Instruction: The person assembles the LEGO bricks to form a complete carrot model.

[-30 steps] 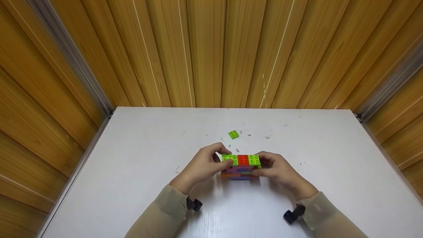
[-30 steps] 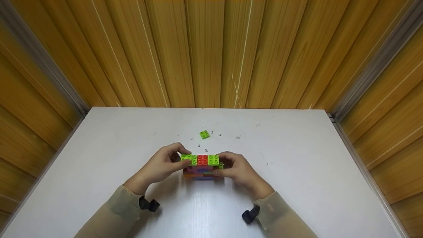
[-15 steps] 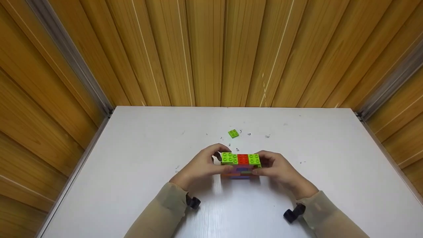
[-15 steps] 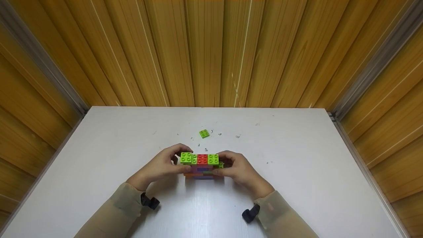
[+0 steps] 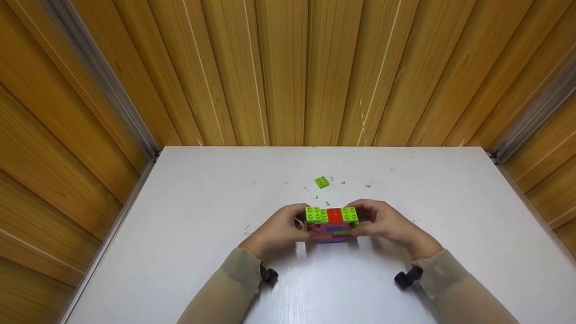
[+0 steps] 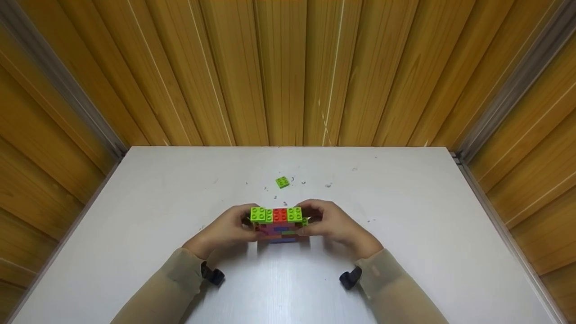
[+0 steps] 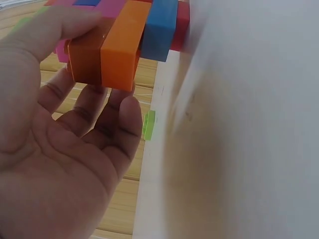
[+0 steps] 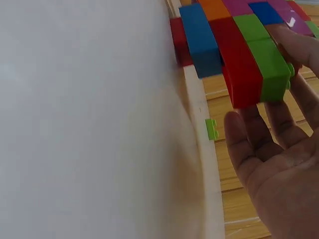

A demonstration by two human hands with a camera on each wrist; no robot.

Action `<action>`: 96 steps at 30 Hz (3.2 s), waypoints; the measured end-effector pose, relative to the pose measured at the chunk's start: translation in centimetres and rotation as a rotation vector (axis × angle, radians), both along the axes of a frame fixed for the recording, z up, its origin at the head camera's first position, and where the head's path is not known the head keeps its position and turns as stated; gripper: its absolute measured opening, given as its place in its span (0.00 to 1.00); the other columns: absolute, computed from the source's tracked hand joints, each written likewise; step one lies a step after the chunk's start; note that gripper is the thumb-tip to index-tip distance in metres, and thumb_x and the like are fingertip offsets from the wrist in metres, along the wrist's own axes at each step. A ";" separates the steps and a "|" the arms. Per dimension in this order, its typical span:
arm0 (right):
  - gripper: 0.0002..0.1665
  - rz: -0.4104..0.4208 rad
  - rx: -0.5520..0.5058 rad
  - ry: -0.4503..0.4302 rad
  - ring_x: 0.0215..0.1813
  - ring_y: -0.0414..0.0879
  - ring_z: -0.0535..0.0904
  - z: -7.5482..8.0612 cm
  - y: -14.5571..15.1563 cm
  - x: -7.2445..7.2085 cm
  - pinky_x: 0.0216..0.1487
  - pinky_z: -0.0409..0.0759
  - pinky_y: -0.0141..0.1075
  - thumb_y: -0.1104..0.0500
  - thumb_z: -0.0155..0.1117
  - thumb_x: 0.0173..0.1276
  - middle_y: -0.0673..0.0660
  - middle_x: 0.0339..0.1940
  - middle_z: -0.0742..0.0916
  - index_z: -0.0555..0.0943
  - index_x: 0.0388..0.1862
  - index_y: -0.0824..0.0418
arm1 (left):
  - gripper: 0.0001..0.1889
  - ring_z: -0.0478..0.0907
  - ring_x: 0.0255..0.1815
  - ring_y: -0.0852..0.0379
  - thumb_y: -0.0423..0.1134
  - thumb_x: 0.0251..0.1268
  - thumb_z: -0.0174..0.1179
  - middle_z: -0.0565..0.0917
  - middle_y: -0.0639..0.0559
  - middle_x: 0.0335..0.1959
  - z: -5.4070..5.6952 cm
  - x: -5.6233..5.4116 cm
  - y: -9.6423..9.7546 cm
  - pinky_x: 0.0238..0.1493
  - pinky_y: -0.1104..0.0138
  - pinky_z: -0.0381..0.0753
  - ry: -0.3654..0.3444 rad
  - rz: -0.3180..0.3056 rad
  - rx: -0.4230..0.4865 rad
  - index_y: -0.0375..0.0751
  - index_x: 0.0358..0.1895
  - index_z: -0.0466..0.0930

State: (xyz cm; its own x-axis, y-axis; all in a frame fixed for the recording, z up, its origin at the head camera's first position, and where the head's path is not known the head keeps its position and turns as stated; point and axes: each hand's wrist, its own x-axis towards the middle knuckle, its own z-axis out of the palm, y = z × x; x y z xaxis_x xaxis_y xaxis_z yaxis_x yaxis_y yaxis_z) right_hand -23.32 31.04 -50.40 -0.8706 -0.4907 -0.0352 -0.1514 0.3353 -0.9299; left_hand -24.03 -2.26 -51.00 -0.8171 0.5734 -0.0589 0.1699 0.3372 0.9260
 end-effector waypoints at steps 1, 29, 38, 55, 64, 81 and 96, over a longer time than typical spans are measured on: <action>0.35 0.027 0.019 -0.005 0.65 0.48 0.87 0.4 0.4 -0.5 0.69 0.84 0.33 0.63 0.82 0.67 0.62 0.67 0.91 0.84 0.72 0.66 | 0.25 0.82 0.53 0.55 0.40 0.68 0.81 0.91 0.64 0.56 0.0 0.1 0.0 0.62 0.59 0.83 -0.003 0.004 0.007 0.64 0.66 0.88; 0.32 -0.098 0.498 0.065 0.73 0.63 0.81 2.8 -6.5 -13.2 0.75 0.83 0.59 0.59 0.76 0.75 0.65 0.75 0.84 0.84 0.77 0.58 | 0.22 0.85 0.53 0.62 0.31 0.67 0.78 0.91 0.58 0.57 -0.2 0.3 0.4 0.64 0.68 0.86 0.021 -0.006 0.048 0.49 0.62 0.88; 0.25 -0.056 0.629 0.113 0.76 0.63 0.82 1.5 -8.5 -13.1 0.86 0.73 0.62 0.66 0.72 0.75 0.64 0.72 0.87 0.88 0.70 0.61 | 0.21 0.85 0.53 0.63 0.33 0.67 0.79 0.91 0.60 0.56 -0.5 0.4 0.2 0.65 0.68 0.86 0.011 0.012 0.050 0.51 0.61 0.88; 0.24 -0.070 0.308 0.120 0.57 0.51 0.84 2.4 -6.3 -10.1 0.64 0.82 0.42 0.55 0.80 0.72 0.60 0.58 0.92 0.90 0.65 0.61 | 0.21 0.82 0.51 0.61 0.32 0.67 0.77 0.90 0.58 0.56 -0.5 0.1 0.0 0.60 0.69 0.84 0.039 0.008 0.050 0.49 0.62 0.88; 0.27 -0.132 0.096 0.010 0.56 0.46 0.84 3.1 -3.4 -5.9 0.57 0.85 0.26 0.61 0.81 0.70 0.59 0.59 0.91 0.87 0.66 0.66 | 0.21 0.83 0.52 0.62 0.34 0.67 0.79 0.90 0.60 0.56 -0.4 0.2 0.0 0.63 0.67 0.84 0.042 0.009 0.031 0.50 0.61 0.88; 0.22 -0.102 -0.239 -0.036 0.52 0.41 0.87 4.5 0.0 0.8 0.57 0.90 0.31 0.74 0.74 0.71 0.47 0.55 0.90 0.86 0.62 0.64 | 0.22 0.84 0.51 0.62 0.31 0.65 0.77 0.91 0.60 0.56 -0.5 0.2 -0.2 0.60 0.68 0.85 0.044 0.001 0.052 0.50 0.61 0.88; 0.22 -0.065 -0.133 0.084 0.55 0.41 0.88 3.8 -0.4 2.3 0.58 0.88 0.30 0.71 0.75 0.73 0.45 0.58 0.89 0.85 0.64 0.71 | 0.23 0.84 0.53 0.61 0.33 0.65 0.79 0.91 0.62 0.56 -0.7 0.3 0.0 0.65 0.65 0.85 0.026 0.013 0.046 0.54 0.62 0.89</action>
State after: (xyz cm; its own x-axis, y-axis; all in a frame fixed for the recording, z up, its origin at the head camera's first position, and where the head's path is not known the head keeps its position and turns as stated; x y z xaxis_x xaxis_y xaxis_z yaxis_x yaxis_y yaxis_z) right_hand -21.01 30.64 -46.59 -0.8979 -0.4287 0.1004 -0.2124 0.2219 -0.9516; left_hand -23.74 -2.23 -51.72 -0.8255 0.5644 -0.0109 0.1904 0.2967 0.9358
